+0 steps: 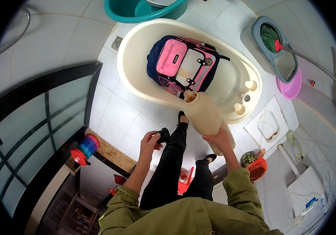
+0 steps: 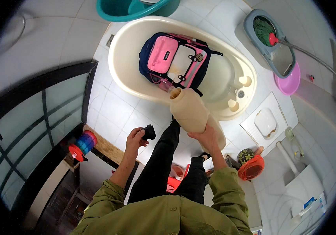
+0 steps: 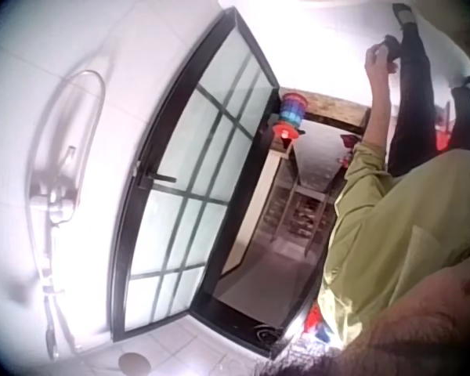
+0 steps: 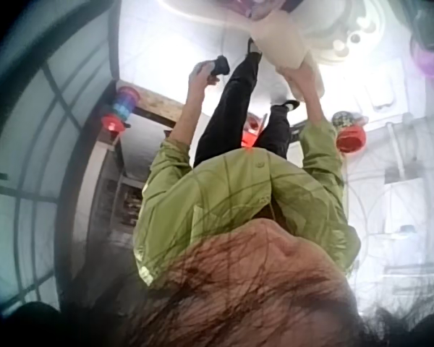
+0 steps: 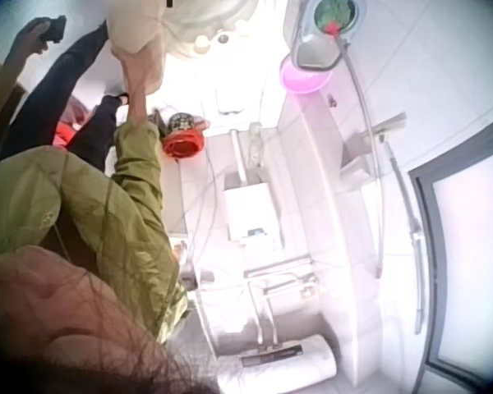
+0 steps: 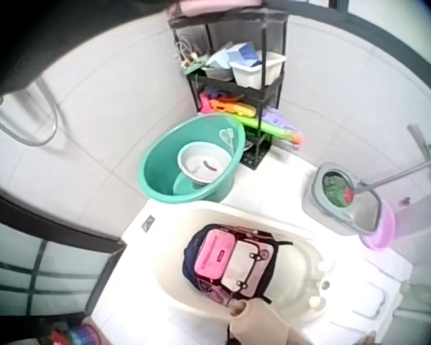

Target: The person sorts clothes from a green basket into a sink, rinses the items under a faucet while holding a pink basin, then places a backpack into a white plastic tub and pours liquid from a large container onto it.

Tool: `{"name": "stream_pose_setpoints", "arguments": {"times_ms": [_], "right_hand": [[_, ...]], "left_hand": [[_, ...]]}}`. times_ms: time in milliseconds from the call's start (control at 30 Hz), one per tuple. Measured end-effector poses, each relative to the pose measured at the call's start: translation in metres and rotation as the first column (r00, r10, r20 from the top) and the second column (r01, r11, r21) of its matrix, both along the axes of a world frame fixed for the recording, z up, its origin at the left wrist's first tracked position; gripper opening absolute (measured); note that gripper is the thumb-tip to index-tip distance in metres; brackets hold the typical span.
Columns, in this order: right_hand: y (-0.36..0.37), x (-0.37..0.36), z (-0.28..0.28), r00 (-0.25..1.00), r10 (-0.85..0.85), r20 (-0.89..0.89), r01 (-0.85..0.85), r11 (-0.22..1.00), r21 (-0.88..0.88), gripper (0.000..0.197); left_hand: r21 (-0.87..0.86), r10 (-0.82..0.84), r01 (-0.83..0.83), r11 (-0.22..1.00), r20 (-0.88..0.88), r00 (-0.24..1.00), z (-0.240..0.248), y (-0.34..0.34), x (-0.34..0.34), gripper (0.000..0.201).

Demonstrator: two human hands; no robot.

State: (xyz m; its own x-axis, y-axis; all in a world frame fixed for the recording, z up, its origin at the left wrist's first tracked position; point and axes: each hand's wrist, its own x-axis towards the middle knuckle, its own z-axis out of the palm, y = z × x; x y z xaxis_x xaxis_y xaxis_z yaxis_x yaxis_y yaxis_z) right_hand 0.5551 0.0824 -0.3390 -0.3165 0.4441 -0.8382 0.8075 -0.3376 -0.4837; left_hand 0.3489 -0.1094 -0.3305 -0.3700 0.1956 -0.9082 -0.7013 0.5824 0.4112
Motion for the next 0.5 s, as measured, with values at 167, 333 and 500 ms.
{"name": "stream_pose_setpoints", "arguments": {"times_ms": [167,333,500], "right_hand": [[-0.008,0.027,0.005,0.991,-0.088,-0.103,0.081,0.994,-0.071,0.053],[-0.018,0.063,0.014,0.956,-0.219,-0.195,0.177,0.961,-0.214,0.051],[-0.029,0.092,0.036,0.915,-0.299,-0.269,0.247,0.946,-0.211,0.050]], "left_hand": [[0.130,0.017,-0.013,0.991,-0.028,0.999,0.015,0.027,0.010,0.034],[0.321,0.056,-0.051,0.946,-0.005,0.998,0.041,0.063,0.021,0.034],[0.517,-0.086,0.084,0.852,-0.021,0.996,0.067,0.096,0.050,0.042]]}}
